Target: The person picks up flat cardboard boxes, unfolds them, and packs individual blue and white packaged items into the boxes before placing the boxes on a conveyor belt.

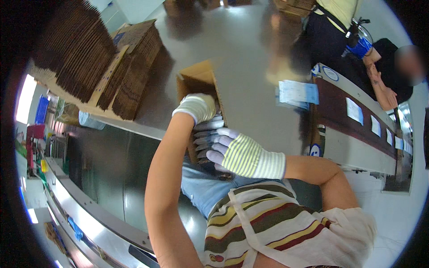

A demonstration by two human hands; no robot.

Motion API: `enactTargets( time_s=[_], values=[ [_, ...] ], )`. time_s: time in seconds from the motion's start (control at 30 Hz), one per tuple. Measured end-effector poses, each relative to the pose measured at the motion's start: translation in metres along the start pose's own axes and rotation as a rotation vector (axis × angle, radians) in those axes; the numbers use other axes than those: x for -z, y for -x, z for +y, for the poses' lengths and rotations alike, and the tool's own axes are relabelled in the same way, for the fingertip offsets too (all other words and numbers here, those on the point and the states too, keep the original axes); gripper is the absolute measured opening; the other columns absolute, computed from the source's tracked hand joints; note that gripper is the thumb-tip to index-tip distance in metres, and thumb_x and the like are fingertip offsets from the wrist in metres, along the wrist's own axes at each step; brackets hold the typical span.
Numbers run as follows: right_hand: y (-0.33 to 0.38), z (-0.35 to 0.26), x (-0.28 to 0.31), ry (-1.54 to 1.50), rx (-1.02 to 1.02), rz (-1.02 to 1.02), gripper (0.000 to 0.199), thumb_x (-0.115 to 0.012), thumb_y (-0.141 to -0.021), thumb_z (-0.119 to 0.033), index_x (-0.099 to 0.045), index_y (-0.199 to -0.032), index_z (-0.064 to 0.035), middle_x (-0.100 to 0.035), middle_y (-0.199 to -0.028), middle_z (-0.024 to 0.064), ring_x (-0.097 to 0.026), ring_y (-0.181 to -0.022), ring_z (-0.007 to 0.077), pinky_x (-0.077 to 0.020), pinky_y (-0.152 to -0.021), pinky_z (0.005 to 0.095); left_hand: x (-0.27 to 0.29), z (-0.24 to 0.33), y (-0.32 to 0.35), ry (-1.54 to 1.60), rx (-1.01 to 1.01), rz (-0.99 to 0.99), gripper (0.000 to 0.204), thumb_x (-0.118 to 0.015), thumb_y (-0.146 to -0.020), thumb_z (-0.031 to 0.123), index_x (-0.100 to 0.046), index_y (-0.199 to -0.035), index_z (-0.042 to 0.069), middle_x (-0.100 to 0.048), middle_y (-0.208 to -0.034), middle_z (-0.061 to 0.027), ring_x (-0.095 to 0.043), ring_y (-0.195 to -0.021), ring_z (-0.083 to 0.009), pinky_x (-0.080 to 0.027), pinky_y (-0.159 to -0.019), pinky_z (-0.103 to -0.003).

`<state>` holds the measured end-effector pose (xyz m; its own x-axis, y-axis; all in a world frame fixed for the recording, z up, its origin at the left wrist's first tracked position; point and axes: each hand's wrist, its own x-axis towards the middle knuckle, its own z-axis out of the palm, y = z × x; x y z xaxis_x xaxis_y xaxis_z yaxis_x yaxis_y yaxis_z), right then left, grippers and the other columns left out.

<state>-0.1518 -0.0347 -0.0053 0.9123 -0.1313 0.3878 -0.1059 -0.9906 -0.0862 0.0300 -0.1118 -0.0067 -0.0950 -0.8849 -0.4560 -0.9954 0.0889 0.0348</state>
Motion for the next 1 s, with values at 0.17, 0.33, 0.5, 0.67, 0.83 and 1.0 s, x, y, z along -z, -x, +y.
enactTargets(
  time_s=[0.17, 0.33, 0.5, 0.67, 0.83, 1.0],
  values=[
    [0.011, 0.019, -0.014, 0.043, 0.028, 0.175, 0.009, -0.054, -0.075, -0.019, -0.060, -0.077, -0.0119, -0.060, -0.074, 0.0043, -0.061, -0.084, 0.0227, -0.0414, -0.098, 0.0421, 0.009, 0.018, 0.036, -0.048, -0.007, -0.039, 0.027, -0.053, -0.082, 0.022, -0.068, -0.092, 0.001, -0.066, -0.091, -0.0234, -0.064, -0.087, -0.0361, -0.051, -0.077, -0.043],
    [0.012, 0.025, -0.009, -0.105, 0.038, 0.137, 0.014, -0.059, -0.073, -0.022, -0.061, -0.081, -0.0110, -0.061, -0.084, 0.0054, -0.058, -0.089, 0.0231, -0.0377, -0.102, 0.0413, -0.005, 0.033, 0.065, -0.106, 0.023, 0.246, 0.039, -0.057, -0.077, 0.025, -0.057, -0.109, 0.002, -0.062, -0.101, -0.0168, -0.062, -0.095, -0.0308, -0.048, -0.082, -0.040],
    [0.019, 0.034, 0.030, -0.263, 0.043, 0.258, 0.031, -0.069, -0.074, -0.034, -0.060, -0.093, -0.0109, -0.060, -0.103, 0.0071, -0.053, -0.107, 0.0265, -0.0391, -0.099, 0.0456, -0.013, 0.027, 0.069, -0.070, 0.040, 0.259, 0.040, -0.058, -0.079, 0.026, -0.057, -0.111, 0.002, -0.058, -0.118, -0.0190, -0.057, -0.107, -0.0317, -0.045, -0.090, -0.040],
    [0.070, 0.125, 0.056, -0.041, -0.374, 0.032, 0.030, -0.070, -0.077, -0.031, -0.063, -0.094, -0.0071, -0.063, -0.098, 0.0114, -0.058, -0.097, 0.0273, -0.0451, -0.088, 0.0411, -0.022, 0.024, 0.070, -0.083, 0.024, 0.377, 0.042, -0.052, -0.083, 0.034, -0.057, -0.111, 0.002, -0.061, -0.101, -0.0169, -0.060, -0.095, -0.0299, -0.046, -0.084, -0.041],
    [0.134, 0.239, 0.072, 0.121, -0.730, -0.254, 0.029, -0.066, -0.079, -0.017, -0.061, -0.104, -0.0037, -0.065, -0.097, 0.0150, -0.060, -0.096, 0.0311, -0.0453, -0.089, 0.0404, -0.016, 0.024, 0.076, -0.044, 0.070, 0.314, 0.042, -0.054, -0.083, 0.032, -0.057, -0.113, 0.003, -0.060, -0.108, -0.0180, -0.059, -0.100, -0.0320, -0.046, -0.088, -0.042],
    [0.149, 0.269, 0.100, 0.038, -1.015, -0.503, 0.033, -0.065, -0.083, -0.024, -0.061, -0.108, -0.0029, -0.067, -0.099, 0.0146, -0.062, -0.095, 0.0262, -0.0478, -0.085, 0.0360, -0.022, 0.022, 0.066, -0.044, 0.051, 0.333, 0.041, -0.053, -0.084, 0.033, -0.058, -0.112, 0.003, -0.061, -0.106, -0.0177, -0.059, -0.099, -0.0314, -0.047, -0.087, -0.042]
  ],
)
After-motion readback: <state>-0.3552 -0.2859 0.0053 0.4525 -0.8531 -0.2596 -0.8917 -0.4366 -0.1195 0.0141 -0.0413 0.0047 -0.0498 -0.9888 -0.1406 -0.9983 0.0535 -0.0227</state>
